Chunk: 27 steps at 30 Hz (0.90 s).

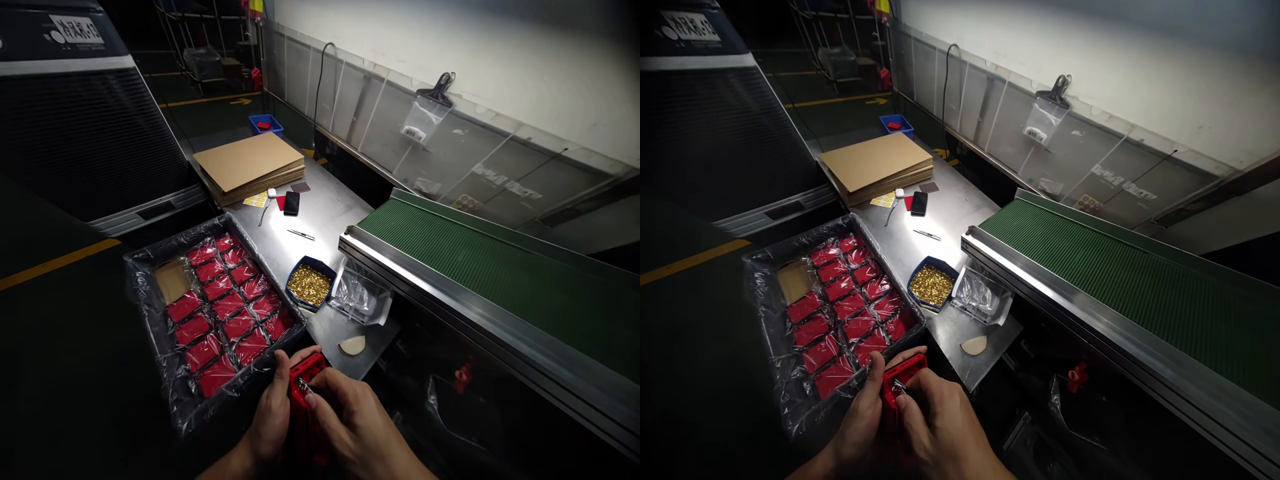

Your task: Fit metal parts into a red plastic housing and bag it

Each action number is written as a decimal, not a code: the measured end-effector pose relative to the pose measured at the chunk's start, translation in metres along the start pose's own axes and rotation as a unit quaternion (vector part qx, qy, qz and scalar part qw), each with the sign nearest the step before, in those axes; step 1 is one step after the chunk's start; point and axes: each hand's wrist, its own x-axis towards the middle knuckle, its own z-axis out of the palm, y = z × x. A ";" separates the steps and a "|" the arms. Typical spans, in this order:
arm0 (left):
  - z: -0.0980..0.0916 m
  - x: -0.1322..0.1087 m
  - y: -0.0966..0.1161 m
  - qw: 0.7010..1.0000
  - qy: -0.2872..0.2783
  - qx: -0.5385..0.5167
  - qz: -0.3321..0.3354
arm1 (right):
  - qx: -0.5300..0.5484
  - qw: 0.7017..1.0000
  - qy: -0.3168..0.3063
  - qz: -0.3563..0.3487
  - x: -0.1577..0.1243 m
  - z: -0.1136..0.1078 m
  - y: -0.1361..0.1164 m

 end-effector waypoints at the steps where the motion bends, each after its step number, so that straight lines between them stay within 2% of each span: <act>1: 0.000 0.000 0.000 1.000 0.002 0.000 -0.004 | 0.002 1.000 0.001 -0.002 0.000 0.001 0.001; 5: 0.002 0.000 0.000 1.000 0.008 0.004 -0.008 | -0.003 1.000 0.012 -0.013 -0.001 0.003 0.005; 9: 0.000 0.001 -0.003 1.000 -0.004 -0.023 -0.020 | -0.037 0.998 0.051 -0.028 -0.005 -0.004 0.010; 12: -0.002 0.000 -0.004 0.997 -0.002 -0.064 -0.040 | -0.098 0.988 0.089 -0.076 -0.007 -0.013 0.013; 14: -0.001 0.000 -0.003 0.995 -0.004 -0.089 -0.054 | -0.194 0.965 0.118 -0.135 -0.007 -0.018 0.014; 16: 0.001 -0.001 0.000 0.991 -0.021 -0.110 -0.069 | -0.294 0.925 0.130 -0.202 -0.005 -0.019 0.013; 19: 0.008 -0.001 0.003 0.986 -0.070 -0.129 -0.083 | -0.368 0.878 0.123 -0.280 0.001 -0.017 0.012; 22: 0.013 -0.003 0.004 0.981 -0.107 -0.138 -0.087 | -0.374 0.858 0.115 -0.332 0.006 -0.012 0.012; 27: 0.014 -0.007 0.003 0.980 -0.111 -0.142 -0.089 | -0.370 0.854 0.107 -0.350 0.006 -0.011 0.016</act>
